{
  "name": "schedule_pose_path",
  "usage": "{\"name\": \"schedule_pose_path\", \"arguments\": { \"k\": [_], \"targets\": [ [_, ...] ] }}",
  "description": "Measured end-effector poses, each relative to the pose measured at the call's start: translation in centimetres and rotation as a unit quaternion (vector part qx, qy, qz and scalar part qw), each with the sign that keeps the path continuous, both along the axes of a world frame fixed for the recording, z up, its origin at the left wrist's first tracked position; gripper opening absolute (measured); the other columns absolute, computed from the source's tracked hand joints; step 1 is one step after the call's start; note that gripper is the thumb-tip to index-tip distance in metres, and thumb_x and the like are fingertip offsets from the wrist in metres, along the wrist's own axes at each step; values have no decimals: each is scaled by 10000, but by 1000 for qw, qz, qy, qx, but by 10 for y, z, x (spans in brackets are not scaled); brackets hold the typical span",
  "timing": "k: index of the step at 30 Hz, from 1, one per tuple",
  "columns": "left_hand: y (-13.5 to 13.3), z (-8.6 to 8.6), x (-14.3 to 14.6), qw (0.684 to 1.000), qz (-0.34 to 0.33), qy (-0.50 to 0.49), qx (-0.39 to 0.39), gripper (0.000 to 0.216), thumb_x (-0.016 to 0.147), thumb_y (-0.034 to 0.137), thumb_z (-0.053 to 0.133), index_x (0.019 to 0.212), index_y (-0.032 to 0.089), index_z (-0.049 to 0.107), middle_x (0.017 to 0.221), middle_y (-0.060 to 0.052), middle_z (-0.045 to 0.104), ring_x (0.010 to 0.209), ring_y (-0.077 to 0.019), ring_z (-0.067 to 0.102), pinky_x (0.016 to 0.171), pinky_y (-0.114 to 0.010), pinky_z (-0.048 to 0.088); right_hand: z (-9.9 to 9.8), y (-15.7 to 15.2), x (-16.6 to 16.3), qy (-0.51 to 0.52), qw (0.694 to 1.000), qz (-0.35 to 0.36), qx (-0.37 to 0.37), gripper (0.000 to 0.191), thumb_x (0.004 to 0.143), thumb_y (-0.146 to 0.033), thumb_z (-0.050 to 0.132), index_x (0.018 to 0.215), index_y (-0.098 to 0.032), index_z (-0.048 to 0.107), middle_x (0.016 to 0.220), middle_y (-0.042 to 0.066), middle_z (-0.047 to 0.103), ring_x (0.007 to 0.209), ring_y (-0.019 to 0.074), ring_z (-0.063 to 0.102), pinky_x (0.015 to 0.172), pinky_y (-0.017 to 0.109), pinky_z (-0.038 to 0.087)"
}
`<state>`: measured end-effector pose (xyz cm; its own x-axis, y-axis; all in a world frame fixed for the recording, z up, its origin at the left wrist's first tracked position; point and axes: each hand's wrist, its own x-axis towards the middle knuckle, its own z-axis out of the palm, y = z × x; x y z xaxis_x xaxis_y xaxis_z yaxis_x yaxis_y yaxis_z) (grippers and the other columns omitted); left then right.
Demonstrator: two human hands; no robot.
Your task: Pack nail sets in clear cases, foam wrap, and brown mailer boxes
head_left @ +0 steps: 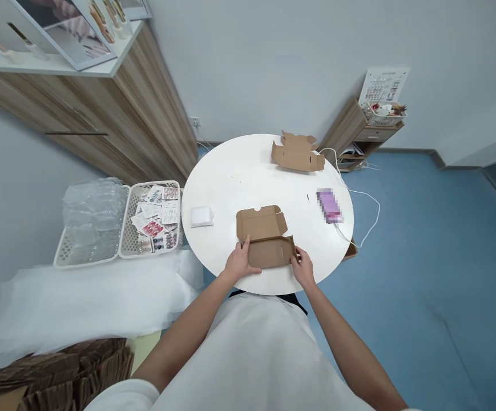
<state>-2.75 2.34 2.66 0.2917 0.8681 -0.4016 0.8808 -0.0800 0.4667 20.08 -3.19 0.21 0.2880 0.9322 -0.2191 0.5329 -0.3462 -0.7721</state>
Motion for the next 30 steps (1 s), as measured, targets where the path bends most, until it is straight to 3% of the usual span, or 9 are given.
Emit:
{"name": "schedule_pose_path", "arguments": {
  "k": [5, 9, 15, 18, 21, 24, 27, 30],
  "targets": [
    [4, 2, -2, 1000, -14, -9, -17, 1199, 430, 564, 690, 1349, 219, 1, 1099, -123, 387, 888, -273, 535, 678, -304, 415, 1, 7, 16, 70, 996, 27, -37, 610, 703, -429, 490, 1229, -145, 370, 997, 89, 563, 800, 182, 544, 709, 337, 459],
    [6, 2, -1, 999, -22, -1, -27, 1200, 414, 560, 699, 1347, 235, 17, 1101, -111, 378, 859, -260, 547, 666, -301, 420, 2, 10, 12, 31, 999, 21, -39, 624, 628, -492, 577, 1145, -164, 457, 896, 57, 559, 688, 154, 519, 647, 329, 457],
    [4, 0, 6, 1000, -21, 0, -20, 1198, 428, 576, 683, 1347, 244, -11, 1097, -109, 373, 859, -255, 546, 642, -297, 421, 15, 1, -18, 14, 995, 97, 26, 619, 632, -492, 580, 1157, -194, 443, 1121, 110, 473, 813, 177, 507, 651, 314, 451],
    [3, -2, 12, 1000, -18, -6, -19, 1201, 420, 575, 687, 1345, 252, -7, 1099, -107, 371, 854, -252, 550, 635, -291, 419, 18, 2, -20, 14, 999, 32, -3, 581, 692, -476, 507, 1185, -191, 393, 1071, 94, 513, 764, 160, 518, 645, 309, 443],
    [1, -3, 23, 999, -21, -21, -27, 1205, 404, 567, 698, 1344, 258, 11, 1101, -104, 365, 861, -251, 548, 646, -292, 421, 14, 9, -10, -16, 997, -34, -61, 495, 696, -449, 486, 1112, -189, 427, 925, 50, 560, 635, 131, 511, 592, 289, 420],
    [-1, -5, 37, 998, -16, -41, -38, 1221, 388, 558, 710, 1345, 258, 12, 1100, -103, 354, 858, -247, 546, 666, -300, 424, 11, 17, 5, -84, 992, -21, -87, 295, 674, -378, 492, 908, -198, 487, 773, 6, 559, 602, 132, 498, 560, 266, 377],
    [-6, -8, 47, 996, -15, -72, -44, 1210, 399, 569, 700, 1346, 263, 11, 1098, -97, 346, 872, -249, 538, 686, -313, 426, 9, 21, 21, -132, 986, -1, -99, 155, 665, -281, 456, 801, -208, 447, 652, -22, 523, 584, 137, 479, 527, 244, 331],
    [-10, -12, 55, 994, -7, -99, -38, 1001, 576, 539, 613, 1346, 276, 29, 1088, -87, 349, 881, -228, 535, 712, -313, 421, 6, 24, 34, -155, 982, 21, -109, 112, 648, -232, 429, 756, -216, 409, 597, -36, 476, 542, 134, 442, 496, 232, 292]
  ]
}}
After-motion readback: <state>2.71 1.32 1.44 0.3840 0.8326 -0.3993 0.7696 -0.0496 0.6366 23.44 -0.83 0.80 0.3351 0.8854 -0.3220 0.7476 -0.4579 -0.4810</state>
